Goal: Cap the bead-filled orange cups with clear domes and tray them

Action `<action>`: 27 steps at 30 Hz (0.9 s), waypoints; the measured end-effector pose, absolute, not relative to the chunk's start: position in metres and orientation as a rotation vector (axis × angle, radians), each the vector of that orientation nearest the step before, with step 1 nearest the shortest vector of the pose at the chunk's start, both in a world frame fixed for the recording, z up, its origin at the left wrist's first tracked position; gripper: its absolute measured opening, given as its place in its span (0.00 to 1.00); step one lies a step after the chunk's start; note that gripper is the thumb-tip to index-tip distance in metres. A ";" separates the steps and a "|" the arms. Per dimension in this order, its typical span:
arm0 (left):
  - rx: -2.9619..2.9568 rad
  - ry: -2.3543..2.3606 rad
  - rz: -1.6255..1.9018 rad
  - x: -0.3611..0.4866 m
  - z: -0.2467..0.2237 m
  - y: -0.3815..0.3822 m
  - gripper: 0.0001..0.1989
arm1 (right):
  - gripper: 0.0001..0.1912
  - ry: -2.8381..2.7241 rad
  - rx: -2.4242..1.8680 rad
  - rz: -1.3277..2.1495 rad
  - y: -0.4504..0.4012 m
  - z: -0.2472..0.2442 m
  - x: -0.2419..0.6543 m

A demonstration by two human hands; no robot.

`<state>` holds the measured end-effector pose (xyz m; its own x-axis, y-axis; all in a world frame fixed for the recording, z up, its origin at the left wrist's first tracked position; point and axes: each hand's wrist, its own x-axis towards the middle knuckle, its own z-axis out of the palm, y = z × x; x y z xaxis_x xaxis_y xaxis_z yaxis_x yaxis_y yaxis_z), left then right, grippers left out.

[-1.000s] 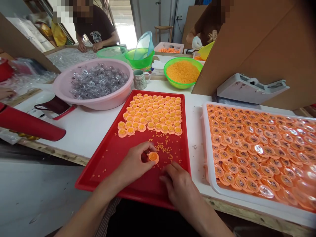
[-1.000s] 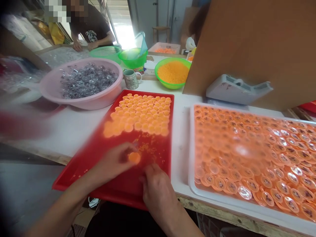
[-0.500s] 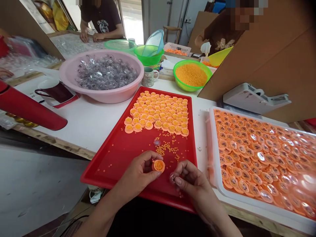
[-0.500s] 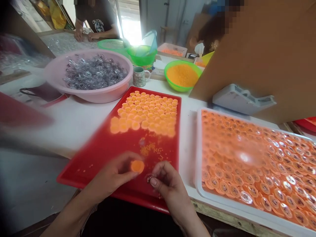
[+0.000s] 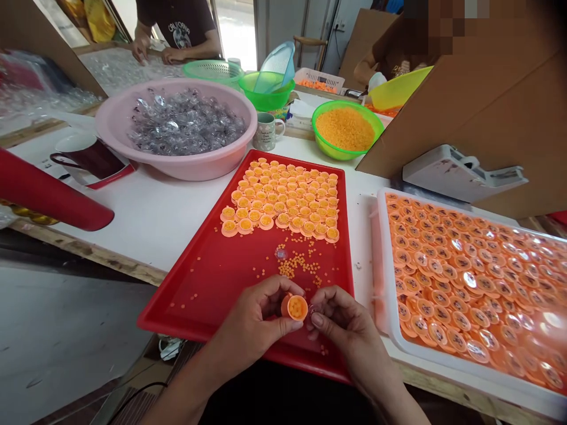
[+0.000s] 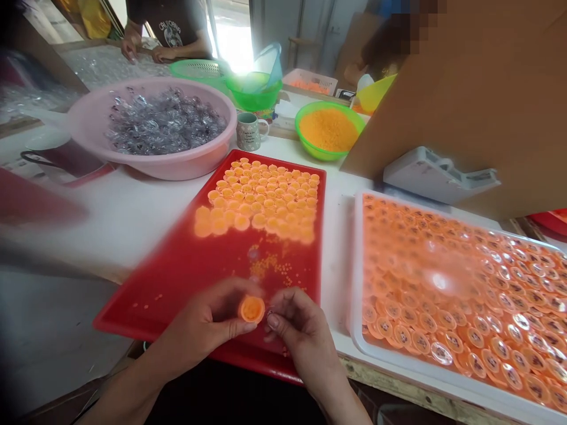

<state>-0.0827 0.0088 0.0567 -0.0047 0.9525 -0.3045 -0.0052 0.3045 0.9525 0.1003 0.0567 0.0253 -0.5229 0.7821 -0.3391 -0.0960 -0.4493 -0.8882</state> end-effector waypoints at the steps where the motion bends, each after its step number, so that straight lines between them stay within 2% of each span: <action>1: 0.981 1.357 0.992 -0.082 0.057 0.010 0.10 | 0.09 -1.155 -1.052 2.007 0.058 0.027 0.101; 5: 1.009 1.419 1.022 -0.077 0.056 0.012 0.13 | 0.08 -1.120 -1.025 1.978 0.062 0.031 0.104; 12: 1.118 1.470 1.014 -0.063 0.052 0.010 0.09 | 0.10 -1.041 -1.076 2.023 0.056 0.029 0.102; 21: 1.537 1.675 0.932 -0.055 0.047 0.006 0.19 | 0.10 -1.074 -1.148 1.849 0.046 0.027 0.102; 27: 1.694 1.669 0.963 -0.053 0.046 -0.002 0.20 | 0.11 -1.017 -1.130 1.893 0.043 0.024 0.100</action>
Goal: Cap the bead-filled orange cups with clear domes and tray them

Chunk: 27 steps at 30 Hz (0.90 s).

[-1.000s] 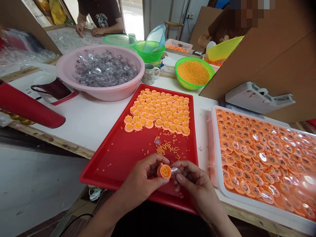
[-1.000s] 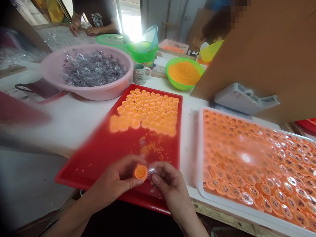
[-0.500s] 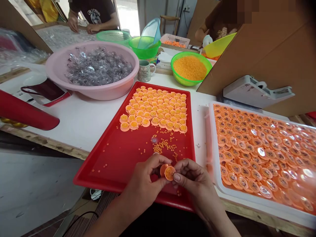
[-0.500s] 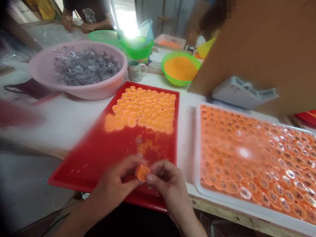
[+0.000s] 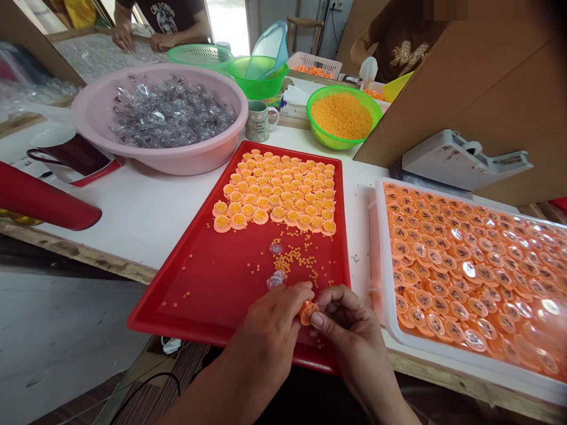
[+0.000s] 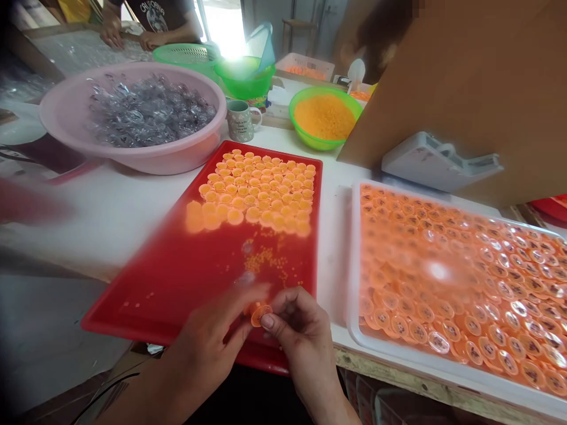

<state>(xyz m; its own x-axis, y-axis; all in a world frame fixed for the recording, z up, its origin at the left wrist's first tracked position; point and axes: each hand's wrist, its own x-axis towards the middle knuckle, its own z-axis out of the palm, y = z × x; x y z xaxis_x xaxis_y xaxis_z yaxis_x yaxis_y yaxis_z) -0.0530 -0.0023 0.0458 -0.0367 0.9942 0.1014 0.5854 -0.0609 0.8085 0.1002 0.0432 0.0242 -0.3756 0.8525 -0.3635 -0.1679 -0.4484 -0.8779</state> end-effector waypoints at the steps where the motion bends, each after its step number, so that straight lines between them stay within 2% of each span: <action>1: 1.676 1.648 0.977 -0.053 0.046 -0.003 0.21 | 0.11 -1.011 -1.127 1.884 0.043 0.023 0.100; 5: 1.464 1.606 1.001 -0.055 0.047 -0.003 0.23 | 0.10 -1.042 -1.124 1.822 0.044 0.020 0.102; 10: 1.322 1.543 1.131 -0.054 0.050 0.001 0.11 | 0.09 -1.071 -1.201 1.749 0.045 0.018 0.103; 13: 1.360 1.550 1.185 -0.052 0.049 0.001 0.10 | 0.10 -1.048 -1.237 1.754 0.043 0.017 0.102; 15: 1.388 1.555 1.192 -0.051 0.048 0.000 0.11 | 0.09 -1.109 -1.254 1.700 0.041 0.019 0.102; 18: 1.375 1.539 1.145 -0.050 0.045 0.000 0.15 | 0.03 -1.391 -1.247 1.357 0.039 0.024 0.102; 21: 1.377 1.519 1.122 -0.051 0.043 0.000 0.16 | 0.07 -1.645 -1.119 1.023 0.040 0.029 0.103; 27: 1.546 1.520 0.986 -0.053 0.047 -0.003 0.25 | 0.11 -1.905 -1.008 0.862 0.044 0.038 0.109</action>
